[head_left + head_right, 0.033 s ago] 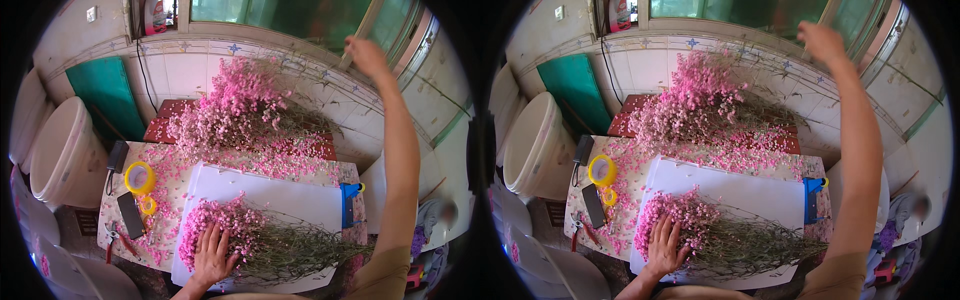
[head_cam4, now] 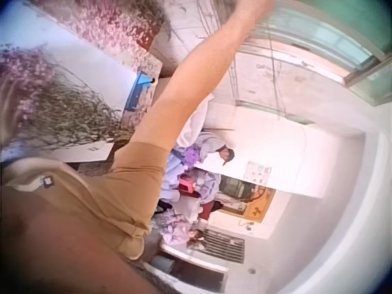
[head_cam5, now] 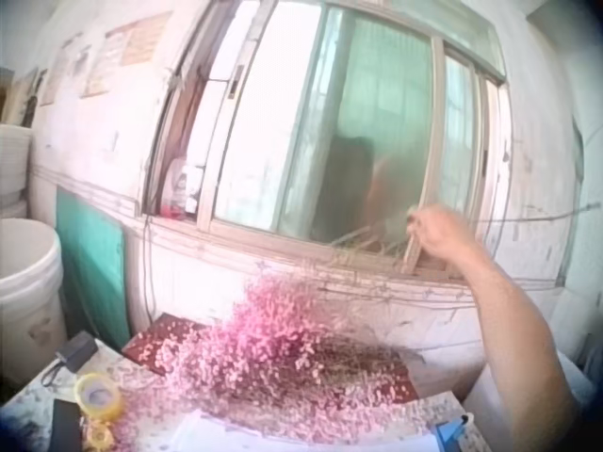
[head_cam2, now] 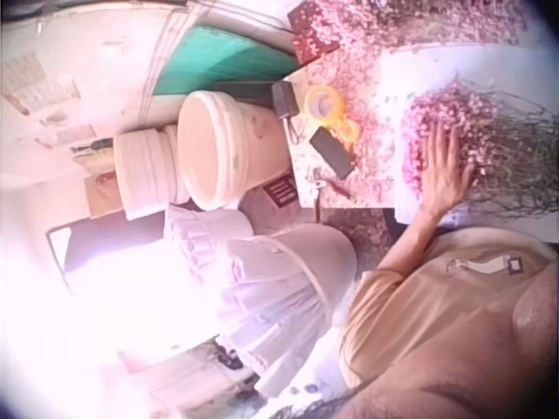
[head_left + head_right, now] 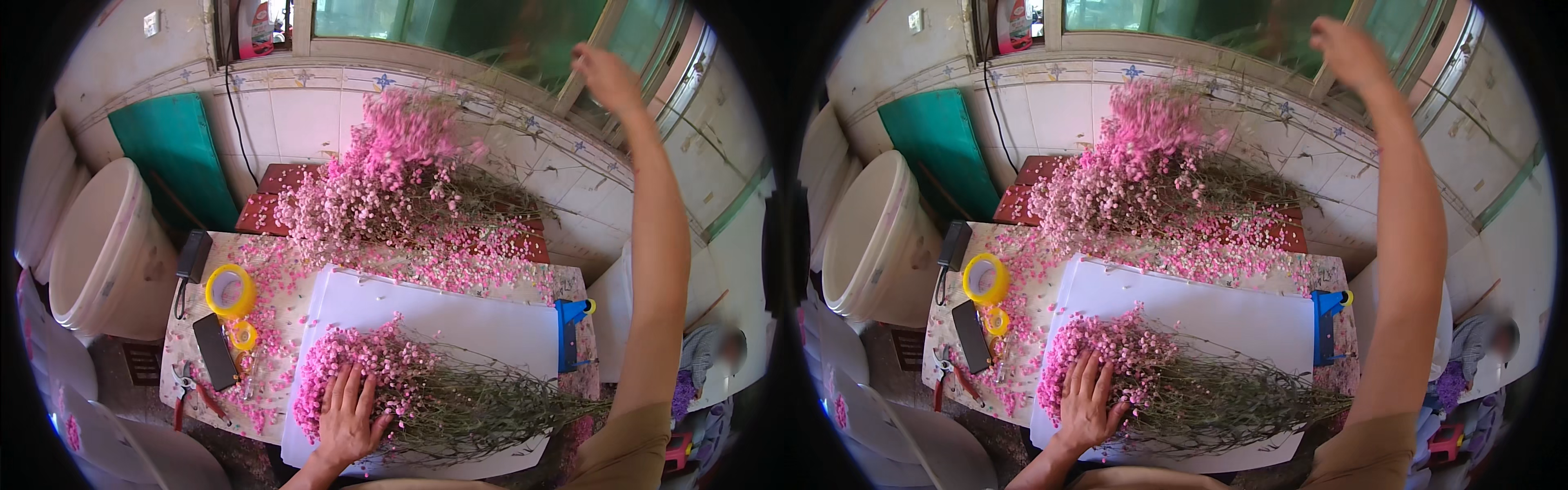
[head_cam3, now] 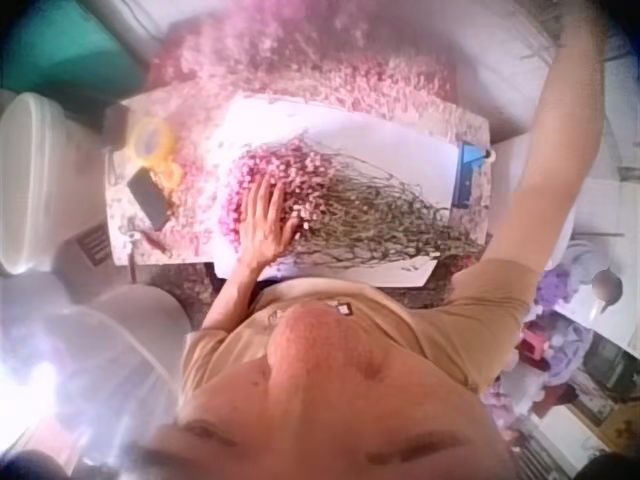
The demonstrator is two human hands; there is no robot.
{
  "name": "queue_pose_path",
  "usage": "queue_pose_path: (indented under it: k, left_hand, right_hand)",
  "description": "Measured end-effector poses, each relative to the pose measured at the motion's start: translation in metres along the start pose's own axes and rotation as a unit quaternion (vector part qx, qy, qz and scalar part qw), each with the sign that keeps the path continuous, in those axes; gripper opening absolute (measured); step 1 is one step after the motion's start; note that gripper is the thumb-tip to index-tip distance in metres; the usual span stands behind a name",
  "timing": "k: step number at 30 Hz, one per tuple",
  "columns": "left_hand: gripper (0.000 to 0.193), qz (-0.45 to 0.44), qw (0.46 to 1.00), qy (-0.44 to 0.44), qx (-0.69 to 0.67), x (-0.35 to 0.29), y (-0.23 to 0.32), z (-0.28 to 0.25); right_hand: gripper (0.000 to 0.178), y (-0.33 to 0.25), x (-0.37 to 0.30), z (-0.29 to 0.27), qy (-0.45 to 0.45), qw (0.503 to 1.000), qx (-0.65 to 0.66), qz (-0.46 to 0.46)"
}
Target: The person gathers pink flowers into a bunch, arranges them on a white sheet, and wraps the bunch in paper. The person repeats this process to create multiple wrapped flower bundles.
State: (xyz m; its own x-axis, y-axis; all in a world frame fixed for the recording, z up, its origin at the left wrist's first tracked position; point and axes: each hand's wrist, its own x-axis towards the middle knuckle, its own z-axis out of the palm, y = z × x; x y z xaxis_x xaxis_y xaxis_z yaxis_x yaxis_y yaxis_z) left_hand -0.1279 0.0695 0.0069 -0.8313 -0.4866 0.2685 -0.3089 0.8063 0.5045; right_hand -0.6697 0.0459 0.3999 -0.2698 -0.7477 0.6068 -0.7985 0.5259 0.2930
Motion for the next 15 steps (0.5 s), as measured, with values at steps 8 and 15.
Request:
queue_pose_path:
  k: [8, 15]
  left_hand:
    - [0.072, 0.013, 0.999, 0.021, -0.024, -0.003, 0.002, -0.004]
    - [0.071, -0.007, 1.0, 0.028, 0.003, -0.009, 0.005, -0.016]
  right_hand:
    - [0.026, 0.002, -0.097, 0.044, -0.237, 0.968, 0.084, -0.007]
    - [0.033, -0.004, -0.034, -0.102, 0.011, 0.999, -0.043, 0.008]
